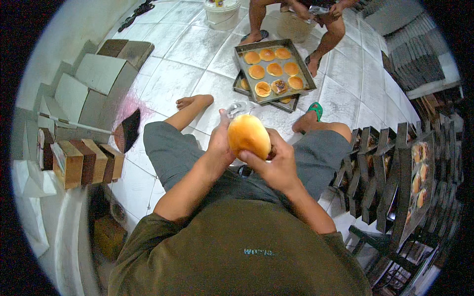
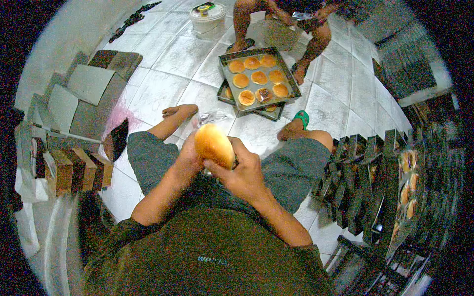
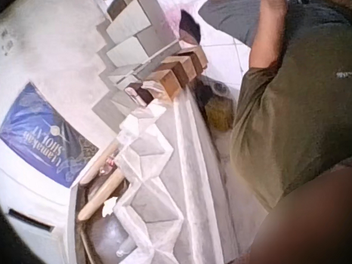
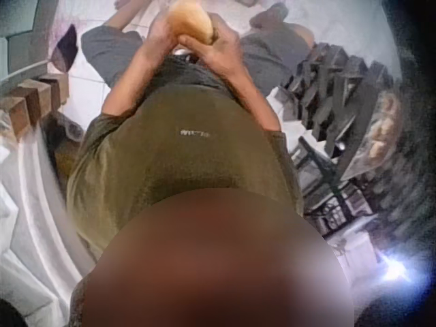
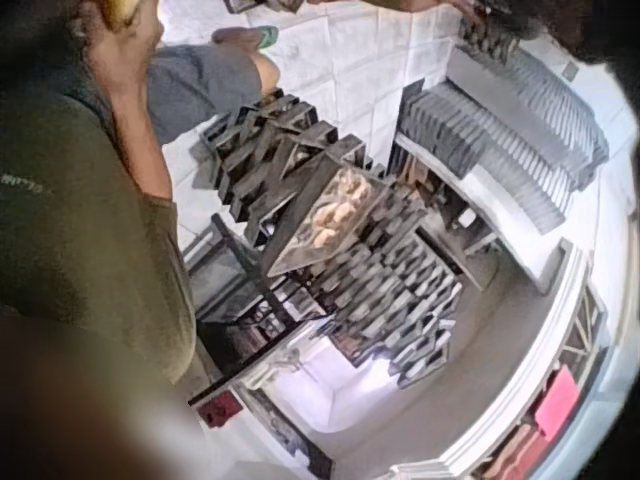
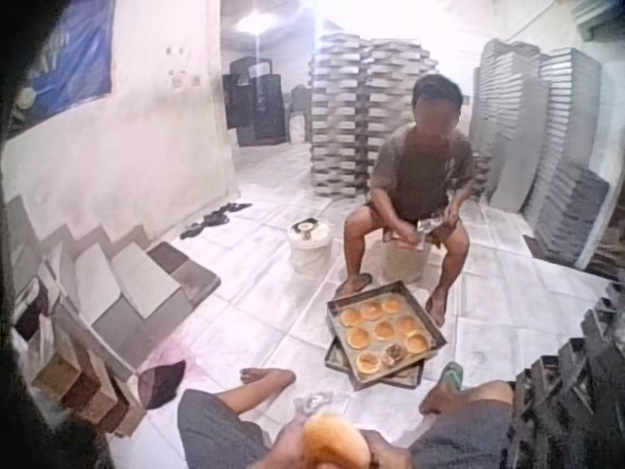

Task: The person sits on the floor and packages individual buns into clear plastic bags. They pick each bun from a metal tray, place it into a bag, seal the bag, and then place the packaged bun onto a rolling rack. The process is repeated for multiple buns.

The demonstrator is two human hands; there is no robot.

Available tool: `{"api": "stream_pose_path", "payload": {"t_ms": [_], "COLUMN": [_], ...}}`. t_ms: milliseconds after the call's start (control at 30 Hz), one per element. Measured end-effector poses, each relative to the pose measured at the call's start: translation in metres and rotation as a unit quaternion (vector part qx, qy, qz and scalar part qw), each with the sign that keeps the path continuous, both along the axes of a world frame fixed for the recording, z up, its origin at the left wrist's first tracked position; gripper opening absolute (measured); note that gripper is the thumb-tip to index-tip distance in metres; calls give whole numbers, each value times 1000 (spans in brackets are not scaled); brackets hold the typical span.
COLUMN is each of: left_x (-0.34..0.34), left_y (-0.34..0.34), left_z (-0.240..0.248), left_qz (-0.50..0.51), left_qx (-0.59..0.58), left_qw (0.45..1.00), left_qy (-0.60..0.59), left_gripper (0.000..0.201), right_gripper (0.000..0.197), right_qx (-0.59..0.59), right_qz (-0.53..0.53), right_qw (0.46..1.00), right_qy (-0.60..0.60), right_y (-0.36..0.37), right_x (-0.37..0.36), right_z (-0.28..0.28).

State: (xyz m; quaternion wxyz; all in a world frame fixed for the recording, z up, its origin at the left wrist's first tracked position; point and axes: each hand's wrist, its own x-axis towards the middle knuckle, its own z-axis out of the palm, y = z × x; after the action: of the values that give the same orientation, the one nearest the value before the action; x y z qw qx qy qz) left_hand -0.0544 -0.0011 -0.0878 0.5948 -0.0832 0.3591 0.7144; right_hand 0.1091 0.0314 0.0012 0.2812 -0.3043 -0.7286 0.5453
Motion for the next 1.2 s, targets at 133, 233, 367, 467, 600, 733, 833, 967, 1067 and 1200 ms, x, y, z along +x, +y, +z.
{"api": "stream_pose_path", "payload": {"t_ms": [133,233,367,467,600,733,833,967,1067,1200], "left_x": [18,27,35,39,42,48,46,48,46,36], "left_y": [-6,-16,-21,-21,-31,-55,-56,-42,-36,-41], "left_z": [34,51,59,55,40,27,21,9,-5,-6], "left_qz": [75,73,14,-8,-126,-146,69,-4,1,-34], "left_qx": [59,67,111,75,47,-34,-24,70,22,-2], "left_qw": [981,967,964,963,952,943,984,997,998,996], "left_qy": [166,234,242,257,276,297,162,-23,-61,-80], "left_gripper": [64,62,56,51,57,65,77,74,69,66], "right_gripper": [44,37,38,39,45,56,74,75,69,48], "right_qx": [-56,-101,-301,-325,-536,-377,-96,106,149,121], "right_qz": [-61,-92,0,-31,-37,-9,90,158,140,115], "right_qw": [994,980,940,929,804,916,986,964,943,979], "right_qy": [78,142,160,174,253,136,103,-187,-263,-117], "right_y": [8,16,24,25,17,10,-3,-20,-17,3], "right_x": [2,9,17,20,32,45,35,7,-6,9], "right_z": [-5,-18,-26,-22,-16,-24,-40,-53,-45,-19]}}
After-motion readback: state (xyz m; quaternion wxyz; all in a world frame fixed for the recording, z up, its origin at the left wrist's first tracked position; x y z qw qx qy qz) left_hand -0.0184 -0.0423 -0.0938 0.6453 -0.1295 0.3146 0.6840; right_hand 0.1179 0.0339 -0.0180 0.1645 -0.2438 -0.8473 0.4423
